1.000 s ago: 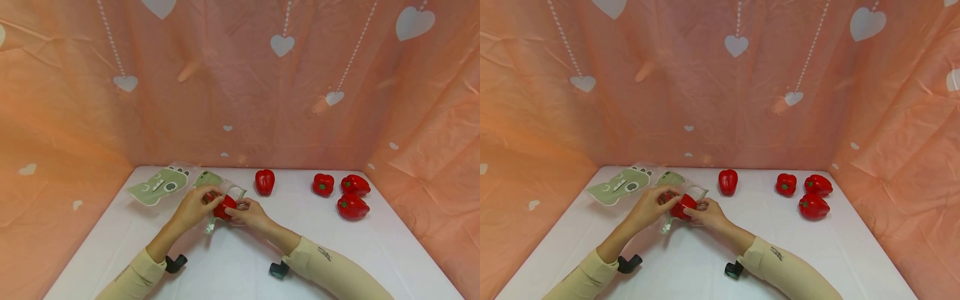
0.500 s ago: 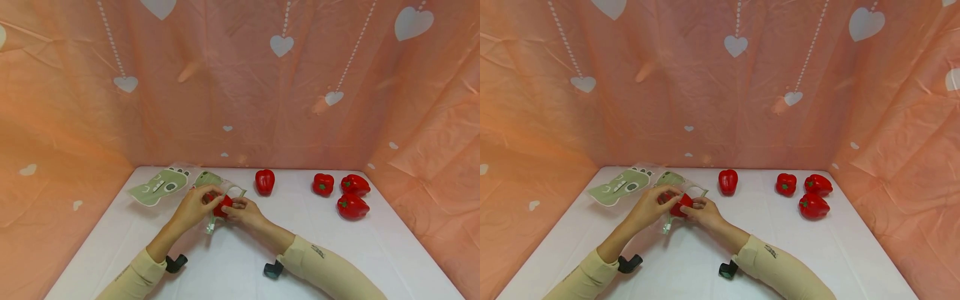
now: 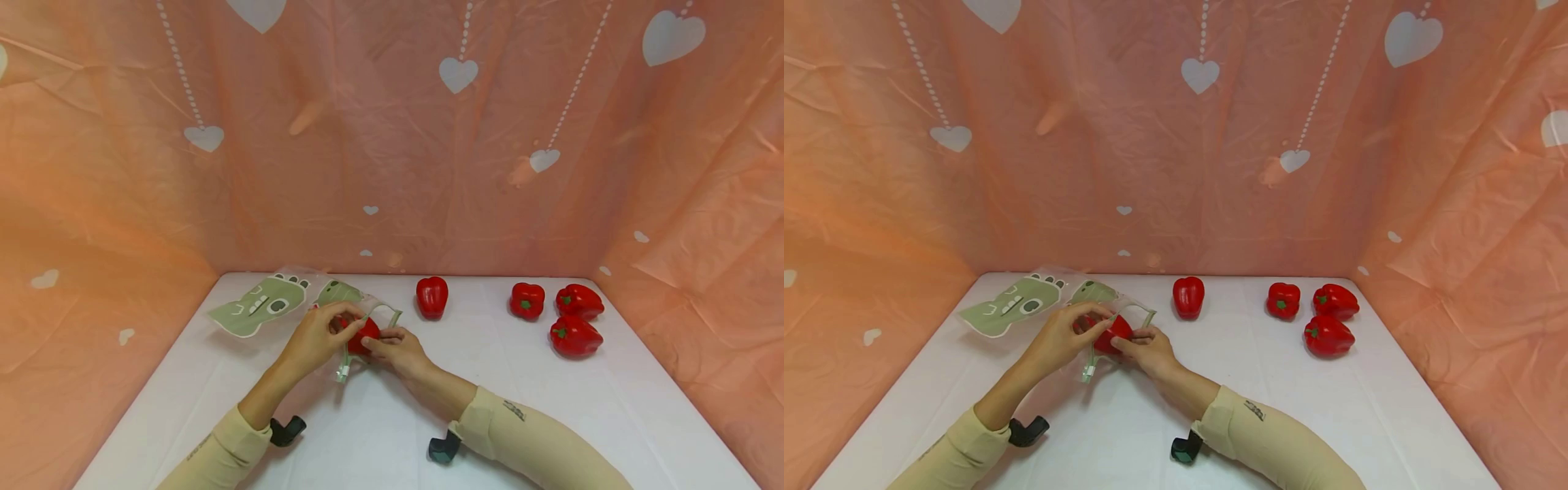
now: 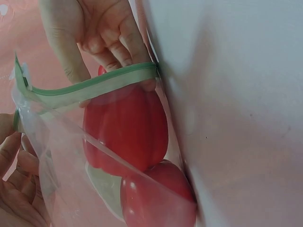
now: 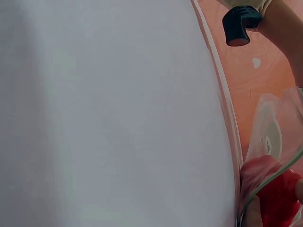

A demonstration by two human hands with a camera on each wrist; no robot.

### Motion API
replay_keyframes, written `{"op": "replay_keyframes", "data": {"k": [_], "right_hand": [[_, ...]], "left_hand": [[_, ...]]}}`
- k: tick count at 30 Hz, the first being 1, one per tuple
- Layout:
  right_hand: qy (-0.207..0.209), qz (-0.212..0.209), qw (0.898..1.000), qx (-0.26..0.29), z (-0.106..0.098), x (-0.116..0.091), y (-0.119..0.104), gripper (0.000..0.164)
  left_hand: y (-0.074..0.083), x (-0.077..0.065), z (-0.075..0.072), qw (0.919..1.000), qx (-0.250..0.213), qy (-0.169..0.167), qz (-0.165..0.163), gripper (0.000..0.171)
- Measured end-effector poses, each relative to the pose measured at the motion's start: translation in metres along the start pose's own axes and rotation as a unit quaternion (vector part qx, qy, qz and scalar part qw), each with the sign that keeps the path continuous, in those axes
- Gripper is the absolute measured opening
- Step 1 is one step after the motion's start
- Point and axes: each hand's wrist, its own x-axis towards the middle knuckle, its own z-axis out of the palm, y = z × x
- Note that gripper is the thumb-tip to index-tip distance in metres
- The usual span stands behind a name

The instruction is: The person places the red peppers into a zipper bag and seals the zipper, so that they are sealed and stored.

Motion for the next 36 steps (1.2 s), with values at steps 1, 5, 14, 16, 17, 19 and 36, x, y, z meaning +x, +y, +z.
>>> {"op": "replay_keyframes", "data": {"k": [1,5,14,16,17,19,36], "right_hand": [[0.001,0.0,1.0,0.002,0.0,0.001,0.0,0.042],[0.001,0.004,1.0,0.004,0.001,0.002,0.001,0.04],[-0.013,0.009,1.0,0.025,0.004,0.002,-0.001,0.039],[-0.019,0.009,0.999,0.029,0.003,0.002,-0.001,0.036],[-0.023,0.009,0.999,0.029,0.003,0.003,0.0,0.036],[-0.034,0.01,0.999,0.022,0.001,0.003,0.001,0.037],[-0.112,0.0,0.988,-0.101,-0.016,-0.002,-0.009,0.051]], "left_hand": [[0.0,0.0,0.0,1.0,0.0,0.0,0.0,0.011],[-0.001,0.0,0.0,1.0,0.002,0.001,-0.002,0.012],[-0.002,0.001,0.001,1.0,0.003,-0.001,-0.005,0.012],[-0.001,0.002,0.001,1.0,0.004,0.0,-0.009,0.011],[-0.001,0.002,0.001,0.9999,0.005,0.0,-0.01,0.011],[0.0,0.002,0.001,0.9999,0.005,0.0,-0.012,0.011],[-0.004,0.0,-0.002,0.9994,0.02,0.003,-0.03,0.011]]}}
